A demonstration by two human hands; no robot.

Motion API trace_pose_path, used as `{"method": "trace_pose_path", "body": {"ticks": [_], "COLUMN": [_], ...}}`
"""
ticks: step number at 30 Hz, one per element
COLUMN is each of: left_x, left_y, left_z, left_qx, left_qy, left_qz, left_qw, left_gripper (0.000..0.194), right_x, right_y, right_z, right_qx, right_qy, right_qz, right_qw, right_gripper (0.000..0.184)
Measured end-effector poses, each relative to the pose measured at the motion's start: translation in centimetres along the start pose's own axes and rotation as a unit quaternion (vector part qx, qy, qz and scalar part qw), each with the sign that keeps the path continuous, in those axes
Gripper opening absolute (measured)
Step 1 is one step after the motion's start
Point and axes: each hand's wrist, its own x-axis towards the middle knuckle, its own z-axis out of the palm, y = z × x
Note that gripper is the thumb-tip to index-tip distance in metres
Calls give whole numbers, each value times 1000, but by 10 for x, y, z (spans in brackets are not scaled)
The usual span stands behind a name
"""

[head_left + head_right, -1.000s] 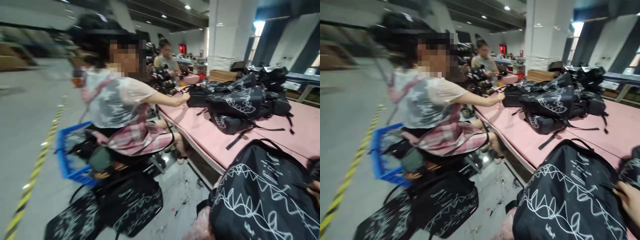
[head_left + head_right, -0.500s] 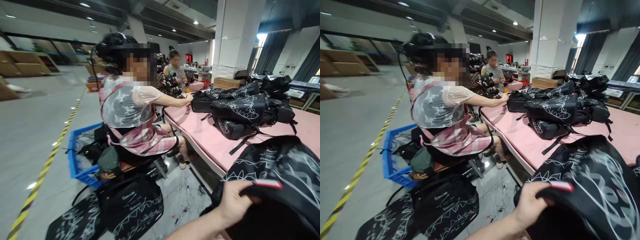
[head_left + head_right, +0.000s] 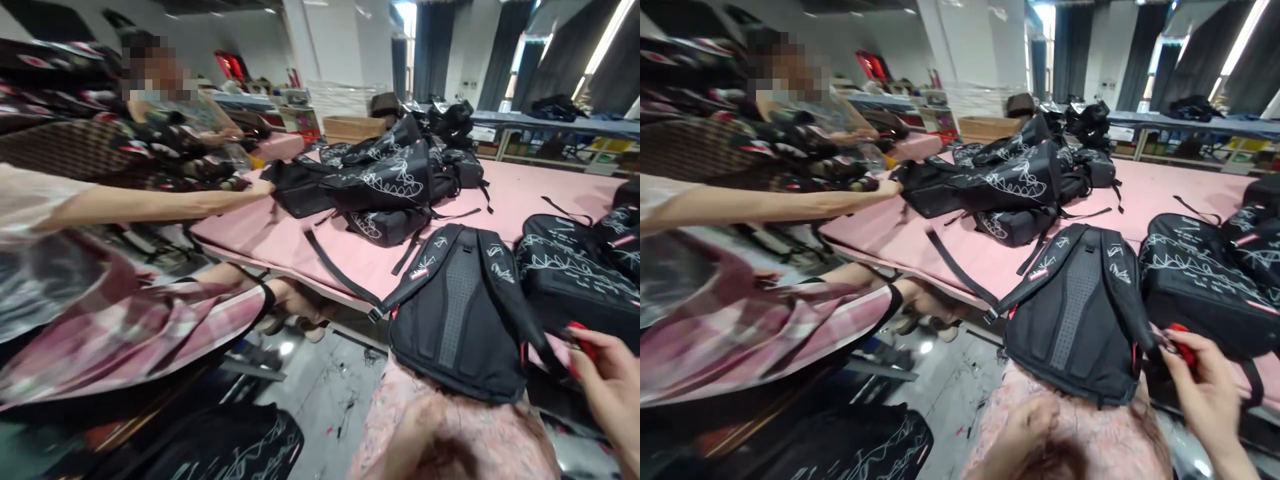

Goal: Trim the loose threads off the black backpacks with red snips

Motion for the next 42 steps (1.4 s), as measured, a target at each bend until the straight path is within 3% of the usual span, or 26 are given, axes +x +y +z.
{"method": "trace_pose_path", "body": {"ticks": [3,6,9,11,13,16,20,23,26,31,33,38,42], "left_x": [-5,-6,7,25,47,74,85,78,61,28,20,14,13], "left_y": [29,70,102,117,130,149,168,167,153,121,110,98,104], "left_z": [-25,-47,-67,-79,-90,-98,-95,-80,-53,-10,-1,6,2], "left_qx": [15,92,184,252,302,330,352,393,425,354,325,316,350], "left_qy": [60,163,265,299,271,161,73,42,28,53,80,110,107], "left_qz": [-4,66,166,222,234,201,187,232,286,252,232,223,240], "left_qw": [998,980,932,893,884,908,914,889,858,899,913,916,899], "left_gripper": [37,38,41,49,59,54,46,39,33,32,34,33,41], "right_x": [-16,-31,-44,-50,-54,-58,-59,-56,-50,-36,-33,-32,-36], "right_y": [-5,-12,-17,-19,-20,-20,-20,-27,-37,-50,-51,-52,-53], "right_z": [26,42,50,53,55,55,55,59,68,91,103,129,136], "right_qx": [37,52,49,40,35,30,33,59,94,186,175,30,2], "right_qy": [-88,-151,-203,-234,-254,-249,-219,-205,-192,-192,-220,-299,-316], "right_qz": [3,21,39,48,55,66,94,118,148,202,196,64,-56], "right_qw": [995,987,977,970,965,966,971,970,965,942,939,952,947], "right_gripper": [26,23,22,22,21,21,22,19,17,39,35,6,17]}}
